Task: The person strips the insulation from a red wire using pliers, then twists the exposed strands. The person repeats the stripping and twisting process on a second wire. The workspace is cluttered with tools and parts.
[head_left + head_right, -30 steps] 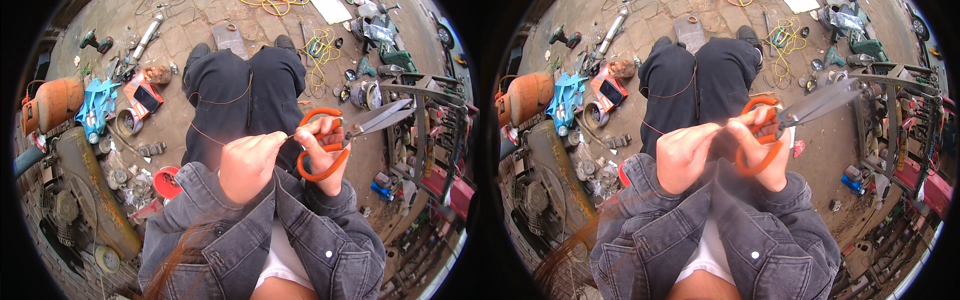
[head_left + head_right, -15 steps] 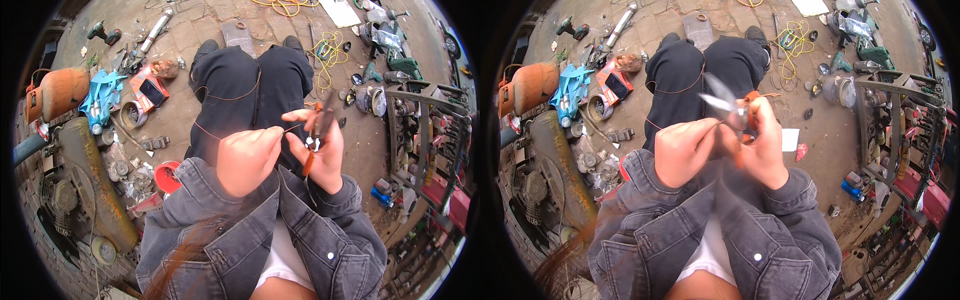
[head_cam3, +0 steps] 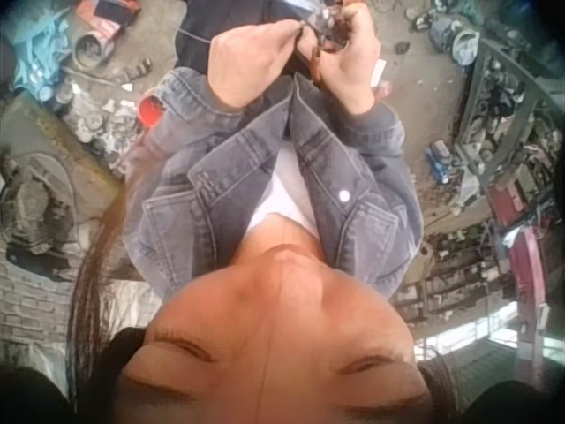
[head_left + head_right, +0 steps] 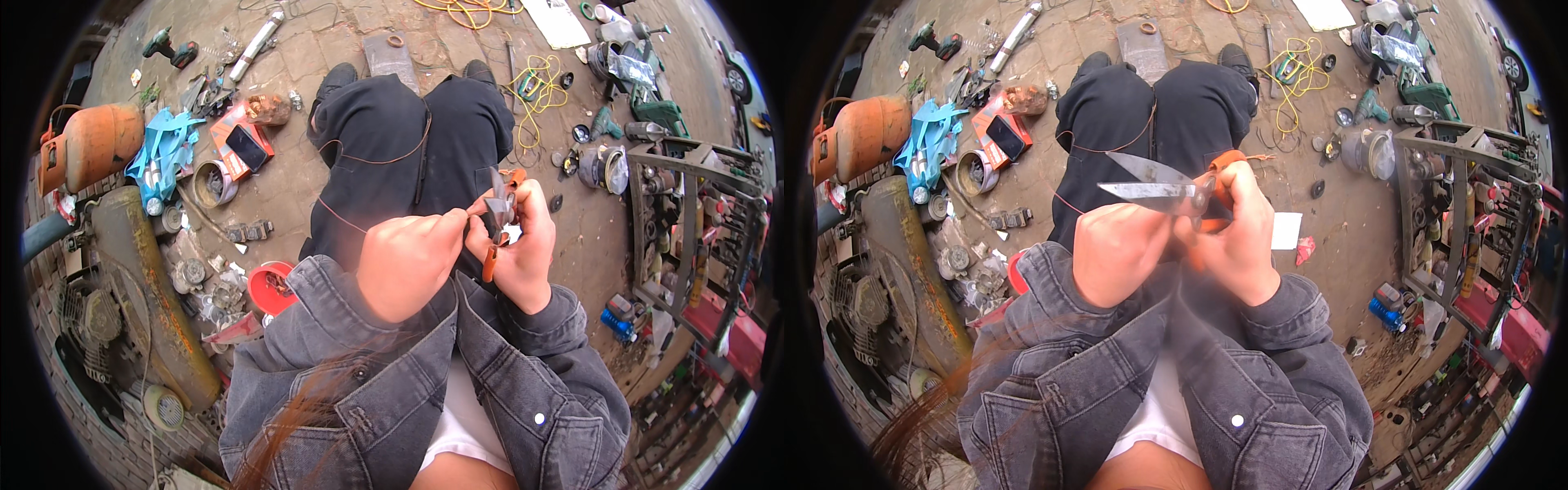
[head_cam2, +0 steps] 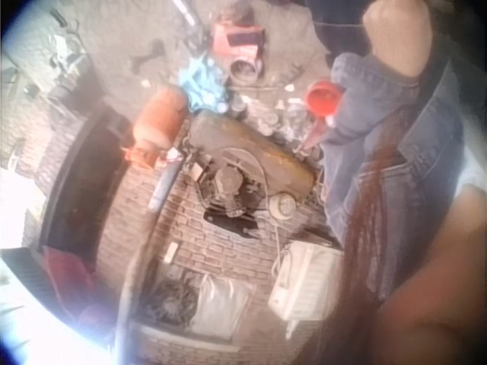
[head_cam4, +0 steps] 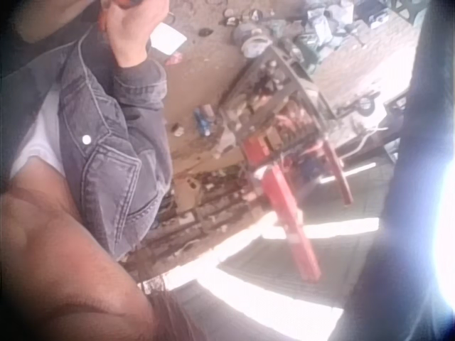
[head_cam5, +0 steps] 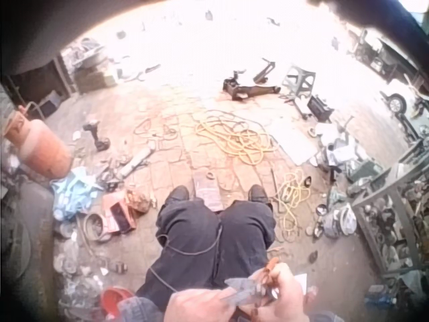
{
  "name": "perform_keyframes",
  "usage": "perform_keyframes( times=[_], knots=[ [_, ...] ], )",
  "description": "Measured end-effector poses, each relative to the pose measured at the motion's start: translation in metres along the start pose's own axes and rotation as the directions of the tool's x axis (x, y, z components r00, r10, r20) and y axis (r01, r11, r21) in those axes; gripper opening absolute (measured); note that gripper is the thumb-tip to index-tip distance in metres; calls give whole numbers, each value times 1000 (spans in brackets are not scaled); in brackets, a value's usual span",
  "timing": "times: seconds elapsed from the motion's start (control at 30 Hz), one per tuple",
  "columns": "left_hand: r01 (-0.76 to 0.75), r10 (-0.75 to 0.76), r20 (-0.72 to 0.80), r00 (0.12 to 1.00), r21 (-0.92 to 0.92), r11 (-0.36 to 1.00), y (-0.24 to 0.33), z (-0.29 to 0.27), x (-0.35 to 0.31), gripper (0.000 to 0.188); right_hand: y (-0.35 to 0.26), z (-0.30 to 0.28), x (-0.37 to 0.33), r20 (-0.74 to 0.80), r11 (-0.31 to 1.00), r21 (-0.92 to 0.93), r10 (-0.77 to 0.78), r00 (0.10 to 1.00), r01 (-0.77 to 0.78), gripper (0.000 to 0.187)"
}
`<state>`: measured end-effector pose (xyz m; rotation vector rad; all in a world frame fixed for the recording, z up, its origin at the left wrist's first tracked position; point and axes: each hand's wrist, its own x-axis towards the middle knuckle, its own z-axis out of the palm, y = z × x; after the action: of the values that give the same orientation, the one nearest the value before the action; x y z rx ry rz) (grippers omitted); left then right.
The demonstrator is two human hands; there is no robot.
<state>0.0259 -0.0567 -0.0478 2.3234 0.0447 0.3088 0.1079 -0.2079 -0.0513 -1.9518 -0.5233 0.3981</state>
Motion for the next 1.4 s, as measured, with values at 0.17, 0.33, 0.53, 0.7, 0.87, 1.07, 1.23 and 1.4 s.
perform_keyframes(
  times=[0.17,0.33,0.53,0.7,0.87,1.07,1.23,1.4],
  knots=[
    [-37,36,-17,999,-71,997,0,5,0,26,9,5,-2,-117,989,-83,-130,985,121,32],
    [-32,27,-69,997,-82,996,3,0,-1,28,17,-5,4,-177,959,-212,-225,958,186,31],
    [179,-229,-131,965,-312,933,-2,-19,0,14,41,-82,25,-466,998,-62,-1,885,-31,24],
    [319,-346,56,937,-545,775,9,-9,8,13,37,-67,3,-402,982,169,151,903,-89,25],
    [379,-382,125,916,-583,719,12,-12,8,13,7,-29,-4,-163,882,449,242,956,-147,30],
    [259,-251,93,963,-566,783,7,-4,6,11,-8,-15,-2,-25,796,596,157,987,-112,32],
    [216,-215,70,974,-571,792,5,0,4,10,-10,-11,-5,-94,820,569,134,986,-57,32],
    [307,-325,110,939,-693,652,1,-4,3,9,-2,-17,-7,-102,859,507,145,984,-74,36]
  ],
)
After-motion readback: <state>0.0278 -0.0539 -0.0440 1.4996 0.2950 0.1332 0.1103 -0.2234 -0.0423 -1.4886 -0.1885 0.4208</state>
